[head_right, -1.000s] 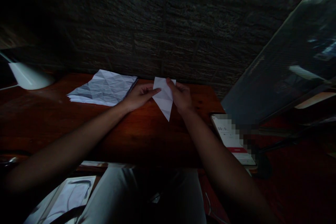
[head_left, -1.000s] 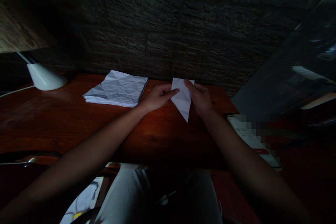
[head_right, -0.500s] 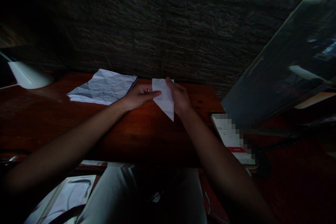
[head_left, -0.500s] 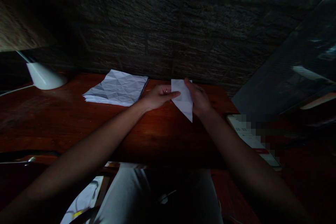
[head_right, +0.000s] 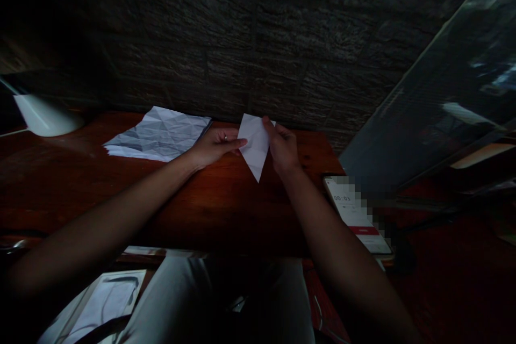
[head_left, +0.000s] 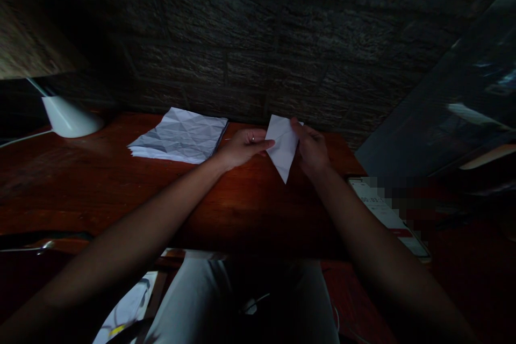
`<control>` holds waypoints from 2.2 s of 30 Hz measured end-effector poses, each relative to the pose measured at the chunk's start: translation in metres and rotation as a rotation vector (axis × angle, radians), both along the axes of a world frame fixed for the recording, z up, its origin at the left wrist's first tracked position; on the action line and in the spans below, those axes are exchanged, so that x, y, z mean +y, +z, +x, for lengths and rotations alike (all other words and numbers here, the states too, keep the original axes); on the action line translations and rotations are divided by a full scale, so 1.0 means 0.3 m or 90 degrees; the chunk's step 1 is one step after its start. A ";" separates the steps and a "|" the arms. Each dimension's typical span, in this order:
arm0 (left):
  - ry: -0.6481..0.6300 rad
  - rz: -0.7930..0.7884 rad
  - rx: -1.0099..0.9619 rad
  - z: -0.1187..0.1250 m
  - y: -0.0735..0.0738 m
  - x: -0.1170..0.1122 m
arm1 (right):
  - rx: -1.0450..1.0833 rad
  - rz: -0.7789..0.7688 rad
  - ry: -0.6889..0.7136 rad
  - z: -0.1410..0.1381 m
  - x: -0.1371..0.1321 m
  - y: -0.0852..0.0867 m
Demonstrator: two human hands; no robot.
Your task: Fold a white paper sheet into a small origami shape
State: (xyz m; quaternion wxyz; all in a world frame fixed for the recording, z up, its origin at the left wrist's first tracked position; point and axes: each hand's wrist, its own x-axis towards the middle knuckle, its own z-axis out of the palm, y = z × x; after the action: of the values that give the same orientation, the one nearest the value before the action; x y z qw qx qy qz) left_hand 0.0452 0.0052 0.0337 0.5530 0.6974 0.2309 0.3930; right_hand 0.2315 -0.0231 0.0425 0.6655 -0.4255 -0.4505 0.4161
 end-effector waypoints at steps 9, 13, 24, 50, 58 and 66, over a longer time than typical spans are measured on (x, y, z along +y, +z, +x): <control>0.131 -0.062 -0.061 -0.004 -0.008 0.010 | -0.064 -0.036 0.032 0.014 -0.016 0.002; 0.140 -0.033 -0.072 0.006 -0.009 0.010 | -0.053 -0.027 0.006 0.012 -0.008 -0.005; 0.051 0.002 -0.049 -0.006 0.001 0.014 | -0.021 -0.011 -0.022 0.017 -0.009 -0.010; 0.131 -0.105 -0.122 -0.009 -0.004 0.009 | -0.107 -0.037 0.075 -0.012 -0.035 -0.004; 0.177 0.025 -0.082 -0.022 -0.004 0.024 | -0.129 0.000 0.117 -0.010 -0.040 0.003; 0.163 0.073 -0.061 -0.025 0.001 0.026 | -0.190 0.027 0.107 -0.016 -0.055 0.015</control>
State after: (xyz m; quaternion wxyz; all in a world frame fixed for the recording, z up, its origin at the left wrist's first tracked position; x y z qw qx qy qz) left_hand 0.0377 0.0130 0.0340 0.4676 0.6734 0.2687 0.5057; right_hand 0.2267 -0.0395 0.0471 0.5629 -0.4291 -0.5873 0.3926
